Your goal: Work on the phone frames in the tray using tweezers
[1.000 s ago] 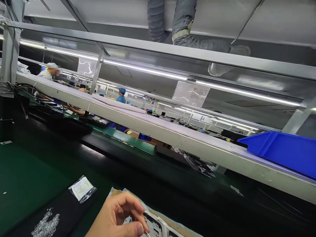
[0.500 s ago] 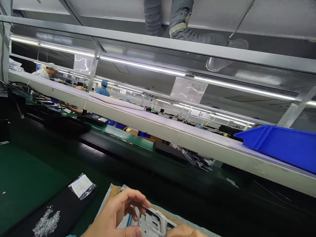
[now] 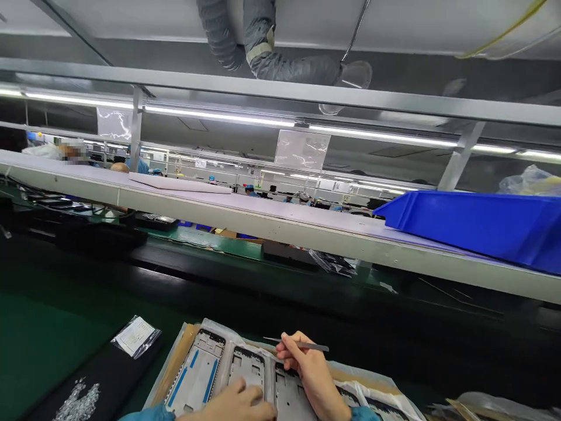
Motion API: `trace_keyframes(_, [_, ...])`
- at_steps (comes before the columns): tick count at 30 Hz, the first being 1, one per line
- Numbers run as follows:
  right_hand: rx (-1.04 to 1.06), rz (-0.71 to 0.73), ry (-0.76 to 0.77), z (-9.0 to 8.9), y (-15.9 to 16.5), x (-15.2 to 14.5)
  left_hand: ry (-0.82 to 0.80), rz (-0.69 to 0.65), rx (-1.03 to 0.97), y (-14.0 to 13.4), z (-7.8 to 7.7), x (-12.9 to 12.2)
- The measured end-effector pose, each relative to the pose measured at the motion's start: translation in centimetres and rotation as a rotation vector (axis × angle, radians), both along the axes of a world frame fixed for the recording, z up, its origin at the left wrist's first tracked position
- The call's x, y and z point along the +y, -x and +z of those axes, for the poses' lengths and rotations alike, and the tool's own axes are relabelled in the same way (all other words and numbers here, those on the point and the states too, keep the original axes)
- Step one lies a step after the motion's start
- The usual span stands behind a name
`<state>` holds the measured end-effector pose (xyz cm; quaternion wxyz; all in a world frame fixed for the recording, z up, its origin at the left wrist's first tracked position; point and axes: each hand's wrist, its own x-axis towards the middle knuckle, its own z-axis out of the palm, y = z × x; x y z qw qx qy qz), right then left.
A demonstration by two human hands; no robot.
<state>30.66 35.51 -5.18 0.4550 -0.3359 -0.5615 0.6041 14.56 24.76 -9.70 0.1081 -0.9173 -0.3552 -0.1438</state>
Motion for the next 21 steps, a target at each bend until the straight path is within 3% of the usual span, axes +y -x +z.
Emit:
trace_keyframes(4, [0.040,0.009,0.015,-0.1,0.1,0.1,-0.074,0.080,0.108,0.4,1.7,-1.1])
trace_keyframes(9, [0.071,0.018,0.027,0.0,0.1,0.0,0.141,0.168,0.172,-0.2,5.1,-2.4])
trace_keyframes(12, [0.082,0.023,0.018,0.1,0.1,-0.2,0.197,0.178,0.191,-0.2,5.5,-2.7])
trace_keyframes(17, [0.090,0.039,0.012,0.2,0.0,-0.4,0.140,0.172,0.232,0.9,5.2,-3.6])
trace_keyframes(21, [0.087,0.043,0.016,0.4,0.1,-0.4,0.037,0.153,0.324,0.2,6.8,-3.9])
